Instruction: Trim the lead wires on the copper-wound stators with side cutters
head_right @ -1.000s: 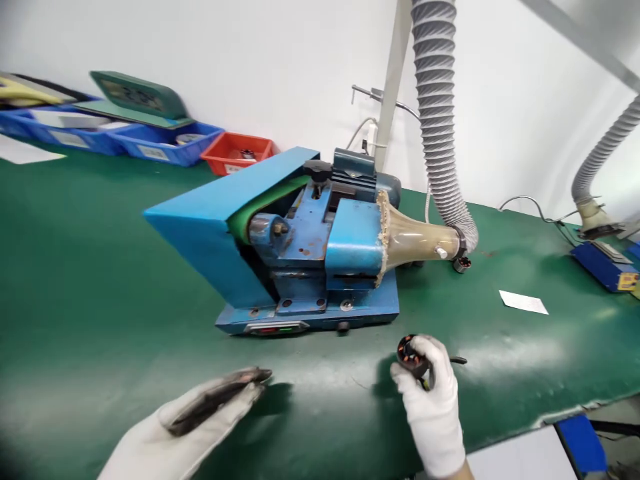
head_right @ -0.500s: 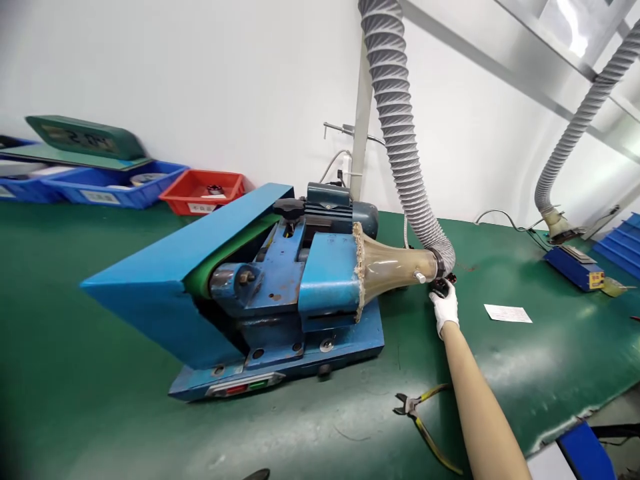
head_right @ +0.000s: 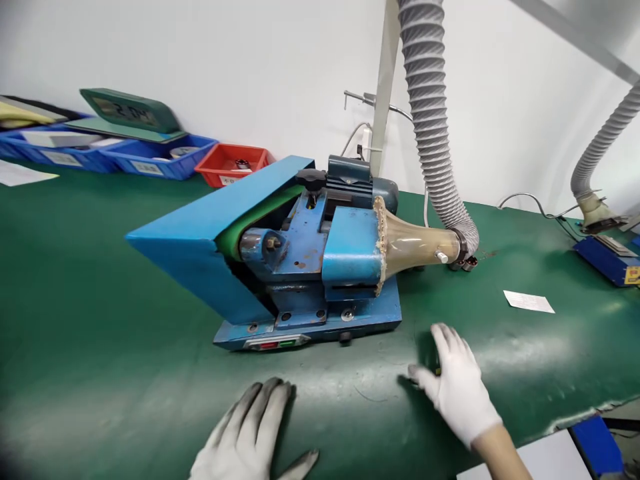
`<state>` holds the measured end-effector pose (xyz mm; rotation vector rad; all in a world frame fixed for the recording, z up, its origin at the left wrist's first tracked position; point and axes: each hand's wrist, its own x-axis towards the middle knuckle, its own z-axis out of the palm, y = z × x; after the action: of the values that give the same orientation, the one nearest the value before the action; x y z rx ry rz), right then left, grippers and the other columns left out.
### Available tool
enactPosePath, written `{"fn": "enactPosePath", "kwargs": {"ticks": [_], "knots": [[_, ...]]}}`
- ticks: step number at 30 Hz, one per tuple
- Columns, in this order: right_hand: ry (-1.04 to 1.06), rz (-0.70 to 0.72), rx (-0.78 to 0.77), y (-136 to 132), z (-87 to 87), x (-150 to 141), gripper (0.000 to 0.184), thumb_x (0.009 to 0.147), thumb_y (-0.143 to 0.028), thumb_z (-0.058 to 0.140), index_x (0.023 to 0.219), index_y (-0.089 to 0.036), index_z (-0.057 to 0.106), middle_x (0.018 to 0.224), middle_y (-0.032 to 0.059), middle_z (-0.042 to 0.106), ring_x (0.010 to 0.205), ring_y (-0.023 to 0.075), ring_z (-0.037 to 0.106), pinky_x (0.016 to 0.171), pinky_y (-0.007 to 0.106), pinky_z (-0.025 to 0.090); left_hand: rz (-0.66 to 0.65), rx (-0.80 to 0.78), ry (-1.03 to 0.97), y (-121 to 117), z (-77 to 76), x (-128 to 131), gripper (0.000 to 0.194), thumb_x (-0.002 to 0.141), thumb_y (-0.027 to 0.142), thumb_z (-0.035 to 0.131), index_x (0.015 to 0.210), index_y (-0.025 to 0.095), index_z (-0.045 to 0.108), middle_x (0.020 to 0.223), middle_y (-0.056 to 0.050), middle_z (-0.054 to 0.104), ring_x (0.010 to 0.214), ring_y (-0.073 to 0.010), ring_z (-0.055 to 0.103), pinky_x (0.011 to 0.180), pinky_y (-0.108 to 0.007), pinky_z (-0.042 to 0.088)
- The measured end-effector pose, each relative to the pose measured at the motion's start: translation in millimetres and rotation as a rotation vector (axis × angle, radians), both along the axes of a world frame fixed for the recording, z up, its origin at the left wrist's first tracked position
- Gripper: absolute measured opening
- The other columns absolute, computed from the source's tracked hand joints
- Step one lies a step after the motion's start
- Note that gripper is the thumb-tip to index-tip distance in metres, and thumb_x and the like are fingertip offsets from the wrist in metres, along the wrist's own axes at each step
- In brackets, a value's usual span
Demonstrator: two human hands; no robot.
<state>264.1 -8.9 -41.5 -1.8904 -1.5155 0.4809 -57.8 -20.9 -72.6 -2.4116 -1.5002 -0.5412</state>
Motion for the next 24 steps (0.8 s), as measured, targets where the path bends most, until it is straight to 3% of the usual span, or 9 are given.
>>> {"fn": "enactPosePath", "kwargs": {"ticks": [2, 4, 7, 10, 15, 20, 24], "knots": [[-0.405, 0.045, 0.004, -35.9, -9.0, -5.3, 0.069, 0.064, -0.053, 0.071, 0.124, -0.020, 0.055, 0.132, 0.0151, 0.052, 0.123, 0.0407, 0.042, 0.102, 0.058, 0.029, -0.021, -0.090, -0.008, 6.4, 4.1, 14.6, 0.081, 0.071, 0.067, 0.052, 0.119, 0.001, 0.056, 0.120, -0.027, 0.061, 0.112, -0.0420, 0.055, 0.091, -0.052, 0.045], [-0.708, 0.041, 0.016, -58.0, -20.7, 2.7, 0.063, 0.073, -0.056, 0.061, 0.124, -0.019, 0.055, 0.123, 0.0167, 0.057, 0.113, 0.0393, 0.050, 0.095, 0.056, 0.036, -0.150, -0.214, -0.012, 12.9, 10.8, 37.3, 0.084, 0.072, 0.068, 0.051, 0.126, 0.004, 0.051, 0.129, -0.025, 0.055, 0.121, -0.0400, 0.049, 0.098, -0.050, 0.040], [-0.876, -0.086, 0.051, -69.6, -34.8, 35.1, 0.053, 0.083, -0.058, 0.047, 0.115, -0.019, 0.059, 0.104, 0.0152, 0.061, 0.096, 0.0330, 0.057, 0.082, 0.046, 0.046, -0.374, -0.394, -0.030, 24.1, 20.2, 81.8, 0.085, 0.071, 0.066, 0.055, 0.135, 0.011, 0.042, 0.140, -0.020, 0.046, 0.130, -0.0348, 0.041, 0.107, -0.046, 0.033], [-0.914, -0.263, 0.034, -70.4, -39.2, 76.9, 0.055, 0.083, -0.063, 0.040, 0.108, -0.018, 0.061, 0.098, 0.0158, 0.059, 0.088, 0.0331, 0.056, 0.074, 0.043, 0.048, -0.443, -0.469, -0.082, 38.9, 23.3, 128.2, 0.084, 0.074, 0.065, 0.053, 0.137, 0.011, 0.039, 0.144, -0.019, 0.040, 0.135, -0.0315, 0.034, 0.111, -0.043, 0.028], [-0.855, -0.428, -0.086, -69.3, -29.2, 127.3, 0.049, 0.081, -0.061, 0.040, 0.103, -0.022, 0.060, 0.096, 0.0159, 0.060, 0.085, 0.0363, 0.057, 0.072, 0.046, 0.048, -0.312, -0.456, -0.073, 63.0, 19.9, 188.7, 0.081, 0.081, 0.059, 0.047, 0.139, 0.004, 0.034, 0.146, -0.022, 0.035, 0.137, -0.0330, 0.029, 0.111, -0.046, 0.028], [-0.664, -0.537, -0.235, -63.6, -20.4, 143.6, 0.043, 0.078, -0.061, 0.046, 0.085, -0.020, 0.058, 0.072, 0.0113, 0.063, 0.066, 0.0333, 0.062, 0.058, 0.042, 0.047, -0.195, -0.428, -0.062, 79.4, 22.3, 250.5, 0.078, 0.084, 0.057, 0.040, 0.135, -0.002, 0.039, 0.143, -0.027, 0.037, 0.135, -0.0393, 0.030, 0.110, -0.052, 0.027], [-0.551, -0.630, -0.198, -62.4, -20.0, 150.4, 0.025, 0.079, -0.040, 0.048, 0.090, -0.018, 0.055, 0.080, 0.0102, 0.066, 0.070, 0.0269, 0.065, 0.058, 0.034, 0.049, -0.256, -0.403, -0.063, 92.5, 20.4, 314.9, 0.076, 0.085, 0.057, 0.037, 0.135, 0.001, 0.041, 0.143, -0.024, 0.039, 0.134, -0.0370, 0.032, 0.110, -0.049, 0.027]]}}
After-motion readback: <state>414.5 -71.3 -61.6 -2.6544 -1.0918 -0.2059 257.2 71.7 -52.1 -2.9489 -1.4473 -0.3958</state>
